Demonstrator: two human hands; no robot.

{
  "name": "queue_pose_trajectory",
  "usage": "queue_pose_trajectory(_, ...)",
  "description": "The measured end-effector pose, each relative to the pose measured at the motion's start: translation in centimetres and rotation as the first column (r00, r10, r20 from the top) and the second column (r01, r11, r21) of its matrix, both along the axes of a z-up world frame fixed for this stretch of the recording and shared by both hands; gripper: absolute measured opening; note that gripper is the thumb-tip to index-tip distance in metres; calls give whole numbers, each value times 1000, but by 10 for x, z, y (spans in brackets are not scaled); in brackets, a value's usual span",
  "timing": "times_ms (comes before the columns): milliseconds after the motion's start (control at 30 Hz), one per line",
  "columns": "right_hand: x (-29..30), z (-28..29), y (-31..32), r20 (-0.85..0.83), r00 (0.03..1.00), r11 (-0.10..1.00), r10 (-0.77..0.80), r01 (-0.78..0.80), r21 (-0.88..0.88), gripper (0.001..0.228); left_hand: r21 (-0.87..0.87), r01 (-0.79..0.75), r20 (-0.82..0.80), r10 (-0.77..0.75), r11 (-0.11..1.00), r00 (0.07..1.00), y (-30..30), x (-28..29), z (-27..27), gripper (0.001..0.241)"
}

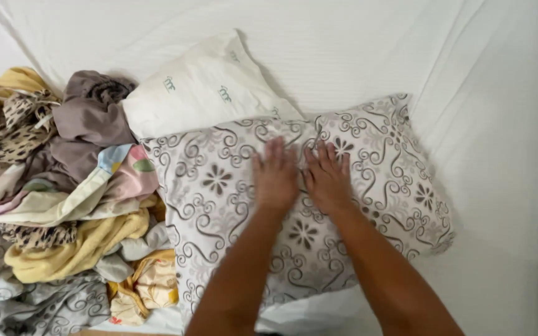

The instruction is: The person puts a patterned pillowcase on a pillow, smoothing it out and placing it on a nearby surface. They then pick up a second pillow and a checkered pillowcase, insert the pillow into the case, and smooth the fabric to fit.

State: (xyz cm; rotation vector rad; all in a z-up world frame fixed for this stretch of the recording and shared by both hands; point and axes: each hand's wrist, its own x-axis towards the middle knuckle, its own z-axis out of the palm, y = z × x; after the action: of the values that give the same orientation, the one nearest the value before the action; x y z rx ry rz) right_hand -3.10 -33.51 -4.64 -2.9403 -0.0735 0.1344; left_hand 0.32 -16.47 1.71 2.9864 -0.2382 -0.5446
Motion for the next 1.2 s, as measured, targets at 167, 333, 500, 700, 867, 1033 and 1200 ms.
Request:
queue_pose_trajectory(167, -51, 25, -97, -327, 918, 965, -224, 256, 58, 80, 52, -100, 65, 97, 994, 993, 132, -42, 11, 73)
queue_pose_trajectory(333, -147, -4, -172, -487, 517, 539, -704, 835, 107, 100, -162, -691, -1, 700, 704, 714, 208, -123, -7, 99)
queue_pose_trajectory(500, -196, -18, -153, -725, 258, -283, -639, 797, 533, 86, -470, -849, -337, 841, 240, 424, 232, -222, -38, 102)
queue_pose_trajectory(700, -131, 26, -152, -696, 580, -750, -424, 207, 628, 52, -730, -669, -326, 789, 141, 521, 195, -159, 37, 72)
queue_pose_trajectory(867, -121, 175, -158, -416, 699, -683, -581, -140, 717, 54, -781, -497, 29, 817, 378, 576, 230, -48, 111, 62)
queue_pose_trajectory(1033, -217, 213, -100, -408, 539, -496, -737, -20, 868, 50, -876, -348, -35, 676, 334, 737, 266, -2, 147, 57)
queue_pose_trajectory(1200, -323, 65, -71, -531, 312, -490, -788, 204, 848, 47, -408, -364, 196, 470, 837, 861, 317, 2, 73, 59)
